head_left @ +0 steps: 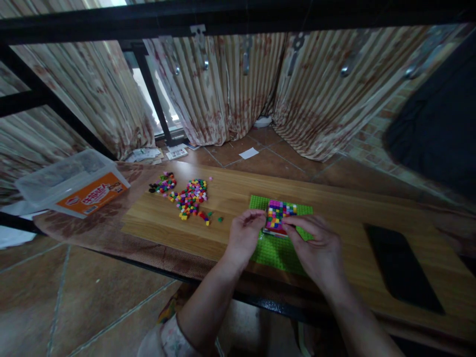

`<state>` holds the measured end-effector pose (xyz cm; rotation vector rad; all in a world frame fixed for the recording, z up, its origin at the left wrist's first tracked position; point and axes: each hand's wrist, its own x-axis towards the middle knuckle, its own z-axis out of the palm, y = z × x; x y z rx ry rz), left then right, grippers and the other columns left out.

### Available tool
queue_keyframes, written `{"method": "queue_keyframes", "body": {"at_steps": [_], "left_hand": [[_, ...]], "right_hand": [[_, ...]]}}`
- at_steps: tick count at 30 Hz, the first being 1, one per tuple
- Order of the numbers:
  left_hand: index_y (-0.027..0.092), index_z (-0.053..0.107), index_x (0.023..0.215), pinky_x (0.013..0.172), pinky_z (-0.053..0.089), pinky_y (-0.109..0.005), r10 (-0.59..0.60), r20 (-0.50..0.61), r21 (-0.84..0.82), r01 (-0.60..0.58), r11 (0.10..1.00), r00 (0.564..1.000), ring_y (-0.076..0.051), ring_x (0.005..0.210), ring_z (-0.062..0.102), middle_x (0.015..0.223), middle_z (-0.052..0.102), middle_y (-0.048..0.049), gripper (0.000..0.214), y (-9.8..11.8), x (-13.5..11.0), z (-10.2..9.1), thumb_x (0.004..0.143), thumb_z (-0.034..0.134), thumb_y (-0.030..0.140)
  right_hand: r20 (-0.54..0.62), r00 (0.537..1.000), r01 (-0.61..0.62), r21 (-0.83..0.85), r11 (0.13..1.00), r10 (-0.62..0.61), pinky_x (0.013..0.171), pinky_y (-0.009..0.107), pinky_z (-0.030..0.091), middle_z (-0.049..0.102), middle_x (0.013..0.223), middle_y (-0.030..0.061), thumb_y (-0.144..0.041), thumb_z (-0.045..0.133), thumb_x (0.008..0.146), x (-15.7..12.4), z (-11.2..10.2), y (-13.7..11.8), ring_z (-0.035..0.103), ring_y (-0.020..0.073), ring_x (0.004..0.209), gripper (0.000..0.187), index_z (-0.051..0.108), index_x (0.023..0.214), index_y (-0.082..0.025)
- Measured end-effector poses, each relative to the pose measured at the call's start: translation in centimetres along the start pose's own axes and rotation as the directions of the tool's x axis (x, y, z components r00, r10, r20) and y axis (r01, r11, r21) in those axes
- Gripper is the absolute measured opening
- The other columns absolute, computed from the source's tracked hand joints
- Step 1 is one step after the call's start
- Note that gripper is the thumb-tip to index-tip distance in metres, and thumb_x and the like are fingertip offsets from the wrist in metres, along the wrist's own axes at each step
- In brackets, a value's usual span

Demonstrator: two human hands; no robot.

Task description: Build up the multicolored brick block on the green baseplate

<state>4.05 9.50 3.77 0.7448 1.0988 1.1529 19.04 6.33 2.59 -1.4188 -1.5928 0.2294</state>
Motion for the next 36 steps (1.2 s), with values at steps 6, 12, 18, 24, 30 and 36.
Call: {"method": "queue_keyframes", "body": {"at_steps": [6,12,18,24,30,36], "left_hand": [[0.017,0.074,0.074,0.08,0.045,-0.027,-0.001,0.029,0.019,0.001,1.0,1.0,-0.012,0.07,0.058,0.071,0.067,-0.0003,0.006,0.1,0.0,-0.1,0.07,0.07,0.018],[0.018,0.074,0.073,0.081,0.047,-0.028,0.0,0.041,0.026,-0.001,1.0,0.999,-0.013,0.072,0.059,0.069,0.066,-0.0004,0.006,-0.2,0.2,-0.2,0.068,0.07,0.018],[0.018,0.074,0.074,0.079,0.047,-0.028,0.006,0.052,0.03,-0.008,1.0,0.999,-0.014,0.071,0.059,0.069,0.067,-0.0005,0.007,-0.4,0.4,-0.4,0.068,0.071,0.019],[0.018,0.073,0.073,0.078,0.047,-0.028,0.004,0.052,0.041,-0.006,0.999,0.999,-0.013,0.069,0.058,0.067,0.065,0.0004,0.006,-0.5,0.5,-0.4,0.068,0.07,0.019],[0.018,0.073,0.073,0.078,0.047,-0.029,-0.014,0.036,0.047,0.013,0.999,0.999,-0.014,0.07,0.059,0.068,0.066,0.0003,0.005,-0.5,0.5,-0.3,0.068,0.07,0.018],[0.019,0.073,0.075,0.076,0.046,-0.028,0.005,0.008,0.119,-0.006,0.993,1.0,-0.014,0.071,0.059,0.071,0.067,-0.0002,0.006,-0.4,0.6,-0.9,0.07,0.069,0.021]], "right_hand": [[-0.033,0.999,0.008,-0.016,1.0,-0.008,0.08,0.039,0.048,0.074,0.086,0.0014,-0.033,0.066,0.085,0.1,0.7,0.3,0.06,0.0215,0.088,0.01,0.076,0.087,-0.029],[-0.049,0.998,-0.046,0.036,0.998,0.048,0.085,0.042,0.048,0.074,0.09,0.0023,-0.035,0.066,0.084,0.1,1.0,0.5,0.062,0.0219,0.092,0.012,0.075,0.086,-0.027],[-0.071,0.997,-0.035,0.009,0.999,0.036,0.081,0.041,0.049,0.074,0.086,0.0025,-0.038,0.066,0.085,0.0,0.9,0.2,0.062,0.0218,0.087,0.014,0.075,0.086,-0.027],[-0.118,0.988,-0.101,0.003,0.995,0.1,0.081,0.038,0.05,0.073,0.088,0.0036,-0.04,0.063,0.086,-0.1,0.7,0.1,0.064,0.0206,0.086,0.02,0.075,0.094,-0.025],[-0.179,0.968,-0.183,-0.018,0.983,0.177,0.086,0.043,0.048,0.07,0.097,0.0061,-0.046,0.064,0.084,0.2,0.9,0.5,0.062,0.0223,0.092,0.031,0.072,0.101,-0.022],[-0.139,0.965,-0.234,-0.064,0.97,0.223,0.091,0.049,0.047,0.063,0.113,0.0101,-0.053,0.064,0.081,0.0,1.7,1.4,0.058,0.0257,0.102,0.05,0.063,0.12,-0.022]]}}
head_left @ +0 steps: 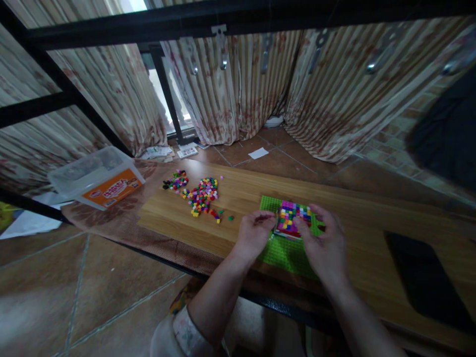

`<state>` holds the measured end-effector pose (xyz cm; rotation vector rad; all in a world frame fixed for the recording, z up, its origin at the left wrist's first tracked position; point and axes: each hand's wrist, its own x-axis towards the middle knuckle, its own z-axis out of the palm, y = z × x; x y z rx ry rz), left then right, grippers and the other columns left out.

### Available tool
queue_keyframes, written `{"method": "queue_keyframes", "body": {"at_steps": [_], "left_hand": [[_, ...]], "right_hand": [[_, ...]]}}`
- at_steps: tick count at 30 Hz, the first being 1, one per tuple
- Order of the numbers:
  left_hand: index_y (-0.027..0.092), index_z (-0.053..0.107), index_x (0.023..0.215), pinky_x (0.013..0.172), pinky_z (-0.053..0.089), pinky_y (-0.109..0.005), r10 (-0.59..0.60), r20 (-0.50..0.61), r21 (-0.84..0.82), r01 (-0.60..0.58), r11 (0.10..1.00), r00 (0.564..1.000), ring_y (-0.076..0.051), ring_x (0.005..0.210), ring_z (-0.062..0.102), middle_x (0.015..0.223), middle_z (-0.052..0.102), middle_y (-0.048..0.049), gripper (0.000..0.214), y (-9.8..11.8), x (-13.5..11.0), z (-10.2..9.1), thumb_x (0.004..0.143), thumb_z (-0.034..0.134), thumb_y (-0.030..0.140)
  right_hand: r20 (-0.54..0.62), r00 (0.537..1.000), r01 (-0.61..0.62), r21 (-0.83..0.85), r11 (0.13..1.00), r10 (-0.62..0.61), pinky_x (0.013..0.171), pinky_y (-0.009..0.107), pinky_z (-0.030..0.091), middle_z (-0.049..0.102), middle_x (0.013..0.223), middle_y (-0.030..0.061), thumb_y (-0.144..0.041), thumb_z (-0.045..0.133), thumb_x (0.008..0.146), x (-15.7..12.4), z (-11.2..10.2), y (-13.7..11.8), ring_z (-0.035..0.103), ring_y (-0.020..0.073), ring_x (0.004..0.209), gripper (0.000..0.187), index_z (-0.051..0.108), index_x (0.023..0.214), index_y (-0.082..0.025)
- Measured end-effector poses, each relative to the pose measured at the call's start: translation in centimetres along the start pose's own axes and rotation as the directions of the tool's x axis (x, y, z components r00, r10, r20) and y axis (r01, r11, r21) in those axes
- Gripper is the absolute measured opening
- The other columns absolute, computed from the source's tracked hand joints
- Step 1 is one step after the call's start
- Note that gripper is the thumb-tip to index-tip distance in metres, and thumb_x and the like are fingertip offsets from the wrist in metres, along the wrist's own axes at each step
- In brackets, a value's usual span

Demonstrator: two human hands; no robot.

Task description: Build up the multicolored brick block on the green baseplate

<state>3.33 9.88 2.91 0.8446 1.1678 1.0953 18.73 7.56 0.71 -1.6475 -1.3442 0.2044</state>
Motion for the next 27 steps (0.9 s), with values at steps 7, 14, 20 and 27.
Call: {"method": "queue_keyframes", "body": {"at_steps": [7,14,20,27], "left_hand": [[0.019,0.072,0.077,0.071,0.044,-0.028,0.179,-0.049,0.375,-0.148,0.915,0.983,-0.016,0.072,0.06,0.076,0.069,-0.0023,0.009,0.7,1.7,-4.0,0.075,0.063,0.021],[0.018,0.07,0.088,0.074,0.043,-0.031,0.279,-0.154,0.869,-0.004,0.494,0.948,-0.02,0.077,0.061,0.086,0.071,-0.0075,0.015,3.7,1.5,-10.1,0.075,0.064,0.016],[0.017,0.065,0.11,0.08,0.045,-0.032,0.244,-0.139,0.954,0.064,0.293,0.96,-0.023,0.091,0.062,0.106,0.068,-0.0119,0.038,3.7,0.9,-11.9,0.072,0.068,0.02],[0.013,0.065,0.106,0.086,0.047,-0.031,0.207,-0.102,0.985,0.069,0.158,0.973,-0.022,0.095,0.062,0.104,0.065,-0.0124,0.031,2.7,1.9,-11.3,0.077,0.068,0.025]], "right_hand": [[0.004,0.998,-0.059,0.032,0.998,0.059,0.089,0.047,0.049,0.062,0.11,0.01,-0.053,0.066,0.078,0.0,0.1,-0.4,0.06,0.0252,0.096,0.05,0.065,0.117,-0.022],[0.067,0.984,-0.171,0.117,0.978,0.164,0.086,0.045,0.051,0.065,0.111,0.0091,-0.057,0.069,0.075,0.0,0.3,0.1,0.063,0.0233,0.091,0.054,0.066,0.117,-0.022],[-0.051,0.982,-0.174,0.131,0.976,0.182,0.077,0.041,0.052,0.068,0.102,0.0091,-0.055,0.064,0.081,0.1,-0.4,-0.4,0.064,0.0219,0.083,0.047,0.068,0.113,-0.021],[-0.103,0.988,-0.097,0.166,0.981,0.116,0.073,0.04,0.053,0.066,0.1,0.0097,-0.048,0.061,0.084,0.1,-1.2,-1.1,0.062,0.0213,0.081,0.039,0.071,0.107,-0.018]]}}
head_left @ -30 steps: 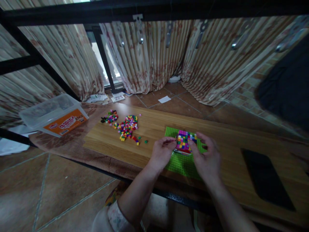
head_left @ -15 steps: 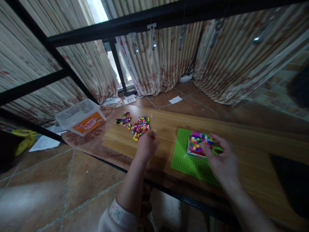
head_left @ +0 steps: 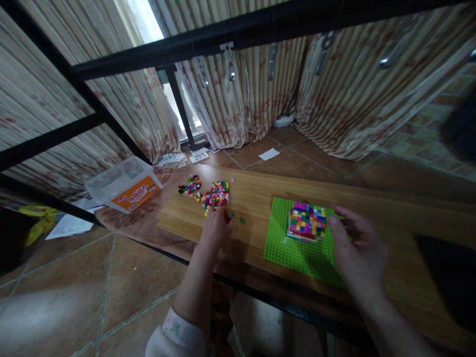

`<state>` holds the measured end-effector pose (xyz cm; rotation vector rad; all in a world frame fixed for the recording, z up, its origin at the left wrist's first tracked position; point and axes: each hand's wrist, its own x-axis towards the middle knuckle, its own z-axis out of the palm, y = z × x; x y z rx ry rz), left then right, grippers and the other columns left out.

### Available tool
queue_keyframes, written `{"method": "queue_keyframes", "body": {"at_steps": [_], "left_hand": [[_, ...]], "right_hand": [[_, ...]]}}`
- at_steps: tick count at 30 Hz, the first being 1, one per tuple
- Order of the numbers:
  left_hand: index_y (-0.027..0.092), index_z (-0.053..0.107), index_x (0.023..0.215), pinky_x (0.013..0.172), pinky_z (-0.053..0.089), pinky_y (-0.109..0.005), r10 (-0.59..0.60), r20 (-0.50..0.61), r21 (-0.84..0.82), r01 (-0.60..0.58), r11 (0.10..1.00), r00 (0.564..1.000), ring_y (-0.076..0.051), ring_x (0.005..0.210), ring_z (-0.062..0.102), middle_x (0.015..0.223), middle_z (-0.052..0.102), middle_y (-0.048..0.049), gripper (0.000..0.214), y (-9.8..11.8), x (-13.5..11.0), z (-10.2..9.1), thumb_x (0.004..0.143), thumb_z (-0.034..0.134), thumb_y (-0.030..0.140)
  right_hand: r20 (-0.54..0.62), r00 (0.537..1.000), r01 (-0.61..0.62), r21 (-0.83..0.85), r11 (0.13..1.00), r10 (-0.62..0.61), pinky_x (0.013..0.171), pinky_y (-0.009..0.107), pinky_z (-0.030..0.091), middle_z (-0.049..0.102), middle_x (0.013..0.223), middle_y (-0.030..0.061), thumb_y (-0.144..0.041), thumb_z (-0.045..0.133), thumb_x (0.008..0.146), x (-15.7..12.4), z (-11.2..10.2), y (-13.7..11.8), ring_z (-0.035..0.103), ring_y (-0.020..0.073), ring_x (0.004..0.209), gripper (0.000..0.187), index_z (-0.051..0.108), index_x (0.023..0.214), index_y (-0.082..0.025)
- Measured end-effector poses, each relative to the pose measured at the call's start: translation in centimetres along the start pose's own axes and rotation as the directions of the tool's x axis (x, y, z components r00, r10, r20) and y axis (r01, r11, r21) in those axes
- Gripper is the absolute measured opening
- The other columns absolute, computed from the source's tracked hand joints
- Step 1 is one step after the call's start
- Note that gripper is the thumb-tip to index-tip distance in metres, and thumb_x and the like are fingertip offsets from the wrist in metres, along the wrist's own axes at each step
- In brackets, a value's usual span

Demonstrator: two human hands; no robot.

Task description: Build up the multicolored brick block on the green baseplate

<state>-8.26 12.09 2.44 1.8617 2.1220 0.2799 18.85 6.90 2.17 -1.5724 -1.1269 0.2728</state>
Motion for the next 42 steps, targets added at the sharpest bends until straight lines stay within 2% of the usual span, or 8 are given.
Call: {"method": "queue_keyframes", "body": {"at_steps": [13,20,22,25,27,29,35,42], "left_hand": [[0.016,0.068,0.095,0.083,0.048,-0.035,0.003,-0.069,0.057,0.001,0.998,0.998,-0.027,0.097,0.065,0.103,0.069,-0.0141,0.019,1.6,0.7,0.5,0.083,0.053,0.015],[0.016,0.068,0.087,0.076,0.046,-0.033,-0.026,-0.132,-0.208,-0.002,0.978,0.991,-0.022,0.083,0.063,0.088,0.068,-0.0085,0.014,1.0,0.9,0.2,0.076,0.06,0.015],[0.016,0.067,0.084,0.068,0.045,-0.029,-0.04,-0.083,-0.49,-0.006,0.871,0.996,-0.017,0.071,0.06,0.08,0.065,-0.0036,0.011,1.5,0.6,-0.3,0.073,0.064,0.016],[0.016,0.066,0.082,0.06,0.043,-0.021,0.064,0.119,-0.908,0.082,0.41,0.991,-0.009,0.062,0.054,0.072,0.06,0.0022,0.014,3.5,-0.7,-0.7,0.069,0.07,0.019],[0.016,0.067,0.086,0.058,0.043,-0.018,0.228,0.281,-0.96,0.271,0.077,0.932,-0.006,0.06,0.054,0.073,0.061,0.003,0.023,5.4,-2.1,-0.6,0.065,0.076,0.02],[0.015,0.069,0.09,0.059,0.045,-0.015,0.373,0.391,-0.882,0.458,-0.109,0.842,-0.005,0.061,0.056,0.071,0.061,0.003,0.027,7.3,-3.4,-0.1,0.065,0.078,0.018],[0.011,0.069,0.091,0.064,0.05,-0.014,0.54,0.46,-0.672,0.674,-0.307,0.705,-0.005,0.062,0.06,0.073,0.066,0.0006,0.021,10.2,-5.3,1.9,0.07,0.072,0.009],[0.01,0.069,0.084,0.061,0.048,-0.016,0.489,0.488,-0.675,0.668,-0.314,0.723,-0.006,0.059,0.058,0.07,0.065,-0.0006,0.012,10.6,-5.4,2.3,0.073,0.066,0.009]], "right_hand": [[-0.016,0.997,0.07,0.016,0.997,-0.07,0.076,0.033,0.052,0.068,0.098,0.0061,-0.039,0.061,0.086,0.3,-0.2,0.0,0.062,0.0163,0.083,0.026,0.072,0.1,-0.019],[-0.087,0.994,0.077,0.068,0.995,-0.071,0.076,0.034,0.051,0.069,0.094,0.0053,-0.038,0.061,0.087,0.8,-0.2,0.6,0.063,0.0171,0.083,0.023,0.072,0.097,-0.021],[-0.118,0.988,0.108,0.078,0.991,-0.099,0.077,0.034,0.051,0.069,0.093,0.0049,-0.036,0.062,0.088,0.8,-0.2,0.5,0.063,0.0167,0.083,0.021,0.072,0.096,-0.02],[-0.126,0.972,0.207,0.07,0.976,-0.197,0.08,0.034,0.052,0.069,0.094,0.0043,-0.031,0.062,0.088,0.4,-0.2,-0.3,0.064,0.0167,0.087,0.016,0.072,0.097,-0.021],[-0.078,0.958,0.283,0.08,0.956,-0.277,0.082,0.033,0.052,0.069,0.096,0.0036,-0.026,0.062,0.089,-0.1,-0.4,-1.2,0.065,0.0165,0.091,0.013,0.071,0.098,-0.022],[0.016,0.934,0.352,0.12,0.928,-0.356,0.084,0.031,0.052,0.069,0.098,0.0025,-0.021,0.062,0.089,-0.8,-0.5,-2.1,0.065,0.0154,0.093,0.015,0.07,0.101,-0.024],[0.292,0.843,0.382,0.264,0.886,-0.451,0.086,0.028,0.053,0.068,0.108,0.0023,-0.014,0.061,0.089,-2.1,-1.0,-3.2,0.064,0.0136,0.1,0.029,0.067,0.114,-0.028],[0.346,0.857,0.303,0.263,0.916,-0.383,0.085,0.03,0.055,0.068,0.107,0.0026,-0.018,0.059,0.091,-1.7,-1.2,-2.7,0.065,0.0153,0.1,0.025,0.069,0.111,-0.029]]}}
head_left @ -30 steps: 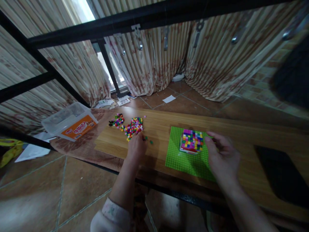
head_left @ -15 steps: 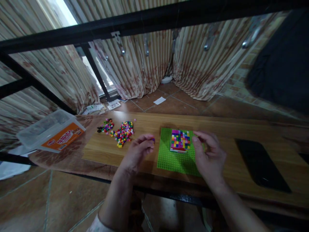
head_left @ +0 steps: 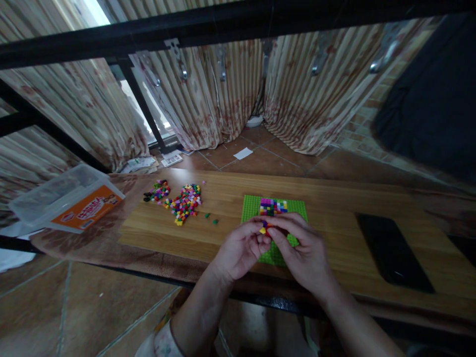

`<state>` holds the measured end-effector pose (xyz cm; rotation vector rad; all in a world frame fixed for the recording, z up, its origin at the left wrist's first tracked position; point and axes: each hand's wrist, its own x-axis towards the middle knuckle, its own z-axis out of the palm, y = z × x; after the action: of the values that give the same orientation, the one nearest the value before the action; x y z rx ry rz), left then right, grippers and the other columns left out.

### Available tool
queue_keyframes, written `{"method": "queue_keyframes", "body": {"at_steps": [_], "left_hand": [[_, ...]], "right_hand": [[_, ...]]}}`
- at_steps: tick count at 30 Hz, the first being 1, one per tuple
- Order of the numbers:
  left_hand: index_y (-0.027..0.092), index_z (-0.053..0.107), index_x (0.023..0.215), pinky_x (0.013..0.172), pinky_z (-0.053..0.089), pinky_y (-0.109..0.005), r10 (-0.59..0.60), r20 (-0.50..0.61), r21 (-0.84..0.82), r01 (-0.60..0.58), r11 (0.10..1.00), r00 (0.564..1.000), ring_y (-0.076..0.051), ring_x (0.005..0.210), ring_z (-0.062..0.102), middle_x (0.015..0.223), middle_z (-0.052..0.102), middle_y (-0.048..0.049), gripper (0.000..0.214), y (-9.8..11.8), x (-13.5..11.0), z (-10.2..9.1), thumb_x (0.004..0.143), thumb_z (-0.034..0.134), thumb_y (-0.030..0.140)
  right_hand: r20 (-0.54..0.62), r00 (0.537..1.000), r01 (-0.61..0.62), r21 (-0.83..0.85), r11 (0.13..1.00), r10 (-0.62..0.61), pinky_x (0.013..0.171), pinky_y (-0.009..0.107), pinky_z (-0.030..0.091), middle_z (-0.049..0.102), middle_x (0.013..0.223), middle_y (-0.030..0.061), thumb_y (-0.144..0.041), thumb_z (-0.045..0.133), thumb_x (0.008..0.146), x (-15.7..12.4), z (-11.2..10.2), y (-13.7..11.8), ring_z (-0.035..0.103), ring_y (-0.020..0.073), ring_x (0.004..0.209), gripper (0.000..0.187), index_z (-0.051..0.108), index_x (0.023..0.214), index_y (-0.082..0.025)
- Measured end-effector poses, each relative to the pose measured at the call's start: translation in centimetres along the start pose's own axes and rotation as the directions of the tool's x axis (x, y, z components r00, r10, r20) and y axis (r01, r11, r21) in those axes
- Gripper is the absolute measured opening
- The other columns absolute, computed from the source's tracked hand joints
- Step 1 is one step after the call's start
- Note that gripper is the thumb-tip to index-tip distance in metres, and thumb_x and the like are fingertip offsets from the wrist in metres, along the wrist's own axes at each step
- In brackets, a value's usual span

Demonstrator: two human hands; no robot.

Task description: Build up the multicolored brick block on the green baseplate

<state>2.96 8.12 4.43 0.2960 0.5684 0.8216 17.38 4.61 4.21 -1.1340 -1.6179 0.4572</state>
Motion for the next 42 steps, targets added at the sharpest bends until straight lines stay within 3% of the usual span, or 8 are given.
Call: {"method": "queue_keyframes", "body": {"at_steps": [8,15,21,27,34,42], "left_hand": [[0.011,0.07,0.077,0.058,0.046,-0.016,0.078,-0.112,0.07,-0.071,0.995,0.991,-0.005,0.06,0.055,0.073,0.064,-0.0009,0.008,-0.1,0.2,0.1,0.07,0.068,0.012],[0.011,0.072,0.079,0.063,0.046,-0.013,0.088,-0.095,0.107,-0.078,0.991,0.992,-0.005,0.067,0.058,0.081,0.067,-0.0017,0.019,0.1,0.0,0.0,0.063,0.081,0.016],[0.011,0.073,0.081,0.059,0.041,-0.012,0.106,-0.052,0.18,-0.095,0.979,0.993,-0.003,0.061,0.053,0.074,0.067,-0.0022,0.023,0.0,0.1,-0.2,0.063,0.085,0.019],[0.01,0.073,0.079,0.053,0.034,-0.013,0.159,-0.152,0.276,-0.113,0.954,0.975,-0.003,0.057,0.049,0.074,0.067,-0.0039,0.021,0.9,0.1,-0.5,0.064,0.082,0.022],[0.014,0.071,0.075,0.051,0.03,-0.017,0.285,-0.273,0.415,-0.154,0.896,0.919,-0.004,0.054,0.044,0.066,0.063,0.0003,0.023,1.0,0.8,-0.8,0.062,0.08,0.031],[0.015,0.071,0.077,0.052,0.027,-0.019,0.276,-0.254,0.452,-0.138,0.881,0.927,-0.005,0.054,0.043,0.066,0.062,0.0009,0.023,0.8,1.2,-0.9,0.063,0.078,0.033]], "right_hand": [[0.079,0.997,-0.021,-0.029,0.999,0.023,0.088,0.033,0.054,0.068,0.108,0.004,-0.023,0.058,0.093,0.0,-0.3,0.4,0.064,0.0168,0.101,0.025,0.068,0.115,-0.03],[0.025,0.998,-0.06,-0.036,0.998,0.061,0.08,0.027,0.053,0.068,0.096,0.0008,-0.021,0.062,0.089,-0.1,0.1,0.5,0.065,0.0143,0.09,0.01,0.068,0.096,-0.026],[-0.032,0.998,-0.062,-0.056,0.997,0.06,0.081,0.031,0.055,0.069,0.099,0.0028,-0.025,0.061,0.09,-0.1,-0.1,0.9,0.066,0.0164,0.092,0.014,0.071,0.1,-0.027],[-0.161,0.977,-0.161,-0.108,0.981,0.143,0.084,0.035,0.054,0.067,0.103,0.0033,-0.031,0.059,0.091,0.2,-1.3,2.0,0.065,0.018,0.097,0.018,0.074,0.1,-0.028],[-0.016,0.998,-0.066,-0.282,0.957,0.063,0.086,0.036,0.054,0.07,0.102,0.004,-0.03,0.055,0.094,0.5,-1.3,2.4,0.066,0.0183,0.095,0.02,0.071,0.103,-0.026],[-0.002,1.0,-0.013,-0.414,0.91,0.013,0.08,0.037,0.056,0.072,0.091,0.0037,-0.032,0.058,0.091,0.7,-1.4,3.2,0.068,0.0191,0.083,0.021,0.069,0.107,-0.025]]}}
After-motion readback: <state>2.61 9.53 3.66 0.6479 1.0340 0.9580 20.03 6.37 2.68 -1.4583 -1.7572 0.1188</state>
